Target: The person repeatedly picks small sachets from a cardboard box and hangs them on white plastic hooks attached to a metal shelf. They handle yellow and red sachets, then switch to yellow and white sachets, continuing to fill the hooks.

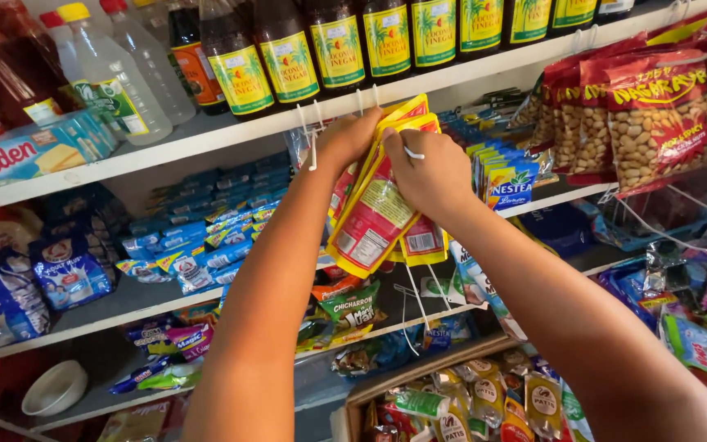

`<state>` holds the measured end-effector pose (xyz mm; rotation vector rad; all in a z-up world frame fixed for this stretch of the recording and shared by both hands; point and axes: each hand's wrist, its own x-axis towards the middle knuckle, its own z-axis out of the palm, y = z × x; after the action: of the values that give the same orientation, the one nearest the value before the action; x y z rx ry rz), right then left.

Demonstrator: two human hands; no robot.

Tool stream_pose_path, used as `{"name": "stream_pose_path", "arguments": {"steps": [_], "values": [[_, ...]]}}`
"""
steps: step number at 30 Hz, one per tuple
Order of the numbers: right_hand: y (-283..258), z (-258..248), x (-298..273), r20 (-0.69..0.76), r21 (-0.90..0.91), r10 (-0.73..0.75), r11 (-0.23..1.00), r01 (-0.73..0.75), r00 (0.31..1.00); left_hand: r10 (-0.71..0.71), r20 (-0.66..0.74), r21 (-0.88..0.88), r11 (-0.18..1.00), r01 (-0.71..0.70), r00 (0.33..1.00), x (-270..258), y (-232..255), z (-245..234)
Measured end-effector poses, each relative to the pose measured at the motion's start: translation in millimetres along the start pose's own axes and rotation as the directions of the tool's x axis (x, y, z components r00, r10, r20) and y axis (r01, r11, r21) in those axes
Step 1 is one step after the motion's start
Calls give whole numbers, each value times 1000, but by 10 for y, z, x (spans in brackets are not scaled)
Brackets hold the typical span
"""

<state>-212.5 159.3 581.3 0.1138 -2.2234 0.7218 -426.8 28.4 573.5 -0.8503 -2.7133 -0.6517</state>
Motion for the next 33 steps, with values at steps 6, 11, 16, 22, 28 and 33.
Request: {"name": "stream_pose_path", "arguments": {"steps": [6, 11, 16, 22, 28, 33], "values": [[3, 20, 44, -40, 74, 31, 997, -28, 999, -70, 26, -219, 973, 75, 997, -144, 270, -168], [43, -29, 57, -26, 82, 12, 997, -10, 1000, -227, 186, -418, 862, 286, 956, -208, 332, -164], [42, -52, 125, -44, 79, -30, 996, 34, 999, -270, 109, -648, 710, 274, 957, -284, 367, -101], [47, -27, 129, -29, 39, -85, 996, 86, 996, -180, 219, -915, 302, 265, 959, -322, 397, 20], [49, -103, 183, -15, 6, -137, 990, 138, 990, -245, 61, -870, 462, 172, 968, -268, 381, 71], [19, -273, 239, -31, 15, -212, 977, 212, 977, -421, 20, -813, 521, 260, 907, -208, 535, -150]]}}
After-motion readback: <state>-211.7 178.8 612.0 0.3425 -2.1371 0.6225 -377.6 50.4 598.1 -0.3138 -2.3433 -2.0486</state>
